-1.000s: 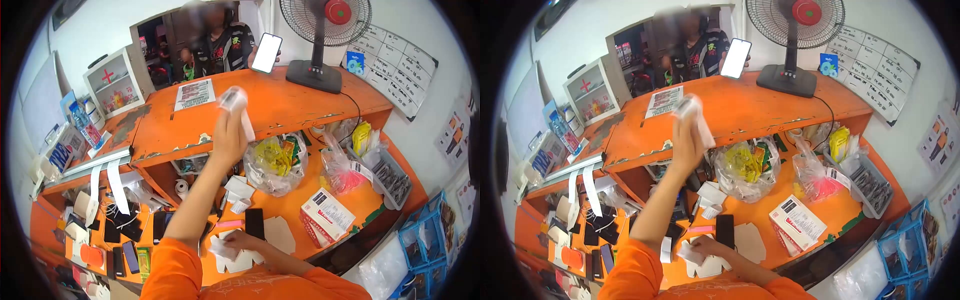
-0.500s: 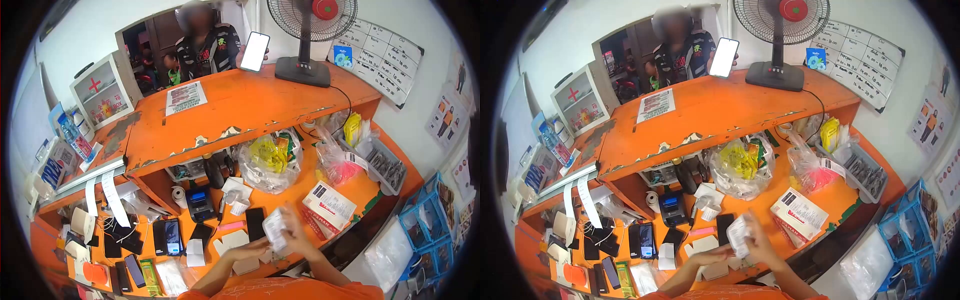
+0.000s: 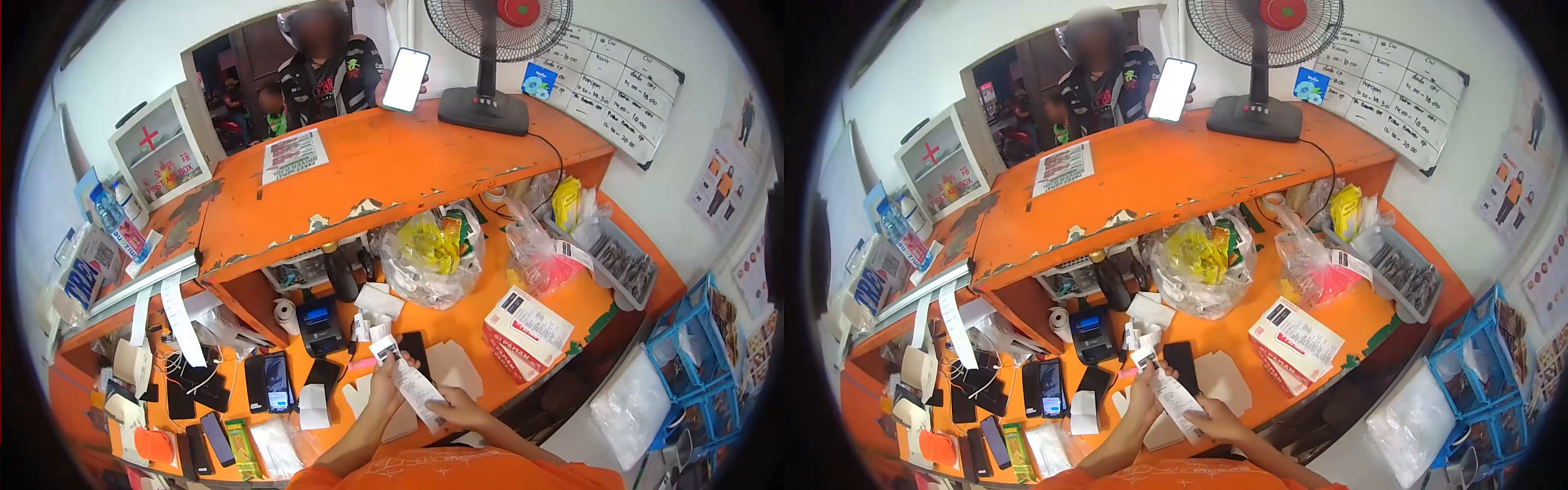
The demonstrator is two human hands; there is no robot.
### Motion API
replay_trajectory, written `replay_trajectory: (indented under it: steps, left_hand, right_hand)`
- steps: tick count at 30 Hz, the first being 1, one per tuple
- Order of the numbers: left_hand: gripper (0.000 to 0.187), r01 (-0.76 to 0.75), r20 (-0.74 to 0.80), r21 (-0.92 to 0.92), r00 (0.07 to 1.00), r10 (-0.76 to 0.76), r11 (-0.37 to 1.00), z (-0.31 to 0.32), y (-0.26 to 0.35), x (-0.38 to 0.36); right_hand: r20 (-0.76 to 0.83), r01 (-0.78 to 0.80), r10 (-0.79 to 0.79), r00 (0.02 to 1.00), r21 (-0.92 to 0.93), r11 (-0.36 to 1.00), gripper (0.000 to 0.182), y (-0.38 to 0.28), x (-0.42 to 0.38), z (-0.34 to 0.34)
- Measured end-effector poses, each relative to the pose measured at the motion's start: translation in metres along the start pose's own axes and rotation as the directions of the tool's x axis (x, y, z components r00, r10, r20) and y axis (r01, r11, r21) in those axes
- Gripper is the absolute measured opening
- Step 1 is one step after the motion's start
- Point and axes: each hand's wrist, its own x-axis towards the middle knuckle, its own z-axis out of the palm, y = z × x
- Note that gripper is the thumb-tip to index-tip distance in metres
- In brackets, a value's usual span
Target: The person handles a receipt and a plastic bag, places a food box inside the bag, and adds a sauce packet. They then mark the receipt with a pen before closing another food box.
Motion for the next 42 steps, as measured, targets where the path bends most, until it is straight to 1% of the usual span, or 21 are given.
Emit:
replay_trajectory:
  steps: [2,3,4,6,7,8,10,12,14,17,18,21,24,26,28,30,32,34,36,38,42]
  left_hand:
    - [0.015,-0.121,0.084,0.003,0.989,0.121,0.993,-0.007,-0.003,0.002]
    - [0.018,-0.195,0.078,0.040,0.978,0.191,0.980,-0.021,-0.008,0.009]
    - [0.018,-0.188,0.076,0.042,0.980,0.185,0.981,-0.031,-0.012,0.014]
    - [0.020,-0.183,0.055,-0.090,0.981,0.189,0.979,-0.043,-0.015,0.021]
    - [0.020,-0.171,-0.116,0.055,0.977,0.177,0.984,-0.009,-0.009,0.010]
    - [0.020,-0.173,-0.113,0.059,0.977,0.179,0.983,0.022,-0.003,-0.003]
    - [0.019,0.140,-0.152,0.094,0.980,-0.125,0.986,0.061,0.003,-0.023]
    - [0.014,0.177,-0.101,0.164,0.982,-0.162,0.971,0.029,-0.003,-0.019]
    - [0.010,-0.127,0.264,-0.086,0.953,0.145,0.988,0.013,0.013,-0.011]
    - [0.015,-0.514,0.229,-0.025,0.832,0.506,0.857,0.017,0.077,-0.002]
    - [0.014,-0.604,0.258,-0.035,0.764,0.591,0.796,0.031,0.098,-0.009]
    - [0.017,-0.714,0.252,0.088,0.691,0.678,0.695,0.073,0.134,-0.025]
    - [0.022,-0.771,0.268,0.259,0.636,0.723,0.582,0.102,0.137,-0.023]
    - [0.028,-0.791,0.311,0.416,0.587,0.747,0.449,0.108,0.135,-0.012]
    - [0.033,-0.719,0.295,0.608,0.599,0.744,0.337,0.098,0.132,0.000]
    - [0.034,-0.528,0.519,0.793,0.323,0.791,-0.304,0.082,0.140,0.027]
    - [0.032,-0.156,0.826,0.541,0.284,0.487,-0.826,0.134,0.135,0.018]
    - [0.033,-0.135,0.814,0.522,0.373,0.445,-0.842,0.138,0.139,0.033]
    - [0.035,-0.108,0.795,0.499,0.452,0.404,-0.860,0.135,0.152,0.050]
    - [0.038,0.037,0.763,0.376,0.554,0.332,-0.926,0.121,0.163,0.064]
    - [0.048,-0.032,0.794,0.472,0.449,0.409,-0.881,0.095,0.178,0.083]
  right_hand:
    - [0.062,0.037,-0.008,0.998,-0.480,0.876,0.028,0.007,-0.003,-0.003]
    - [0.002,0.160,-0.197,0.980,-0.591,0.790,0.023,-0.006,-0.009,0.004]
    - [-0.004,0.154,-0.193,0.981,-0.589,0.793,0.023,-0.012,-0.011,0.008]
    - [0.030,0.154,-0.200,0.979,-0.750,0.643,0.020,-0.018,-0.012,0.012]
    - [0.029,0.155,-0.202,0.979,-0.747,0.646,0.020,-0.013,-0.011,0.012]
    - [-0.042,0.158,-0.240,0.970,-0.643,0.749,0.020,-0.006,-0.006,0.011]
    - [-0.116,0.169,-0.267,0.957,-0.525,0.834,0.021,-0.015,-0.005,0.008]
    - [-0.034,0.058,-0.070,0.997,-0.285,0.957,0.022,-0.031,-0.004,0.002]
    - [0.034,0.035,-0.028,0.999,-0.231,0.972,0.020,-0.024,-0.003,-0.006]
    - [0.159,0.267,-0.217,0.963,-0.468,0.843,0.016,-0.047,-0.011,-0.033]
    - [0.145,0.213,-0.164,0.976,-0.466,0.858,0.015,-0.066,-0.017,-0.048]
    - [0.017,0.049,-0.047,0.999,-0.270,0.962,0.014,-0.107,-0.035,-0.097]
    - [-0.193,0.243,-0.363,0.912,-0.460,0.854,0.007,-0.118,-0.039,-0.154]
    - [-0.346,0.290,-0.427,0.835,-0.384,0.877,0.007,-0.117,-0.037,-0.193]
    - [-0.519,0.357,-0.498,0.695,-0.352,0.865,0.006,-0.122,-0.031,-0.226]
    - [-0.656,0.352,-0.486,0.578,-0.336,0.873,0.009,-0.123,-0.024,-0.265]
    - [-0.710,0.254,-0.499,0.497,-0.431,0.866,0.007,-0.103,-0.011,-0.314]
    - [-0.731,0.135,-0.500,0.465,-0.499,0.856,0.008,-0.084,0.001,-0.353]
    - [-0.649,-0.068,-0.648,0.399,-0.725,0.685,0.011,-0.068,0.012,-0.383]
    - [-0.675,-0.145,-0.615,0.408,-0.713,0.686,0.016,-0.049,0.021,-0.404]
    - [-0.739,-0.262,-0.489,0.463,-0.641,0.721,0.031,-0.020,0.047,-0.429]
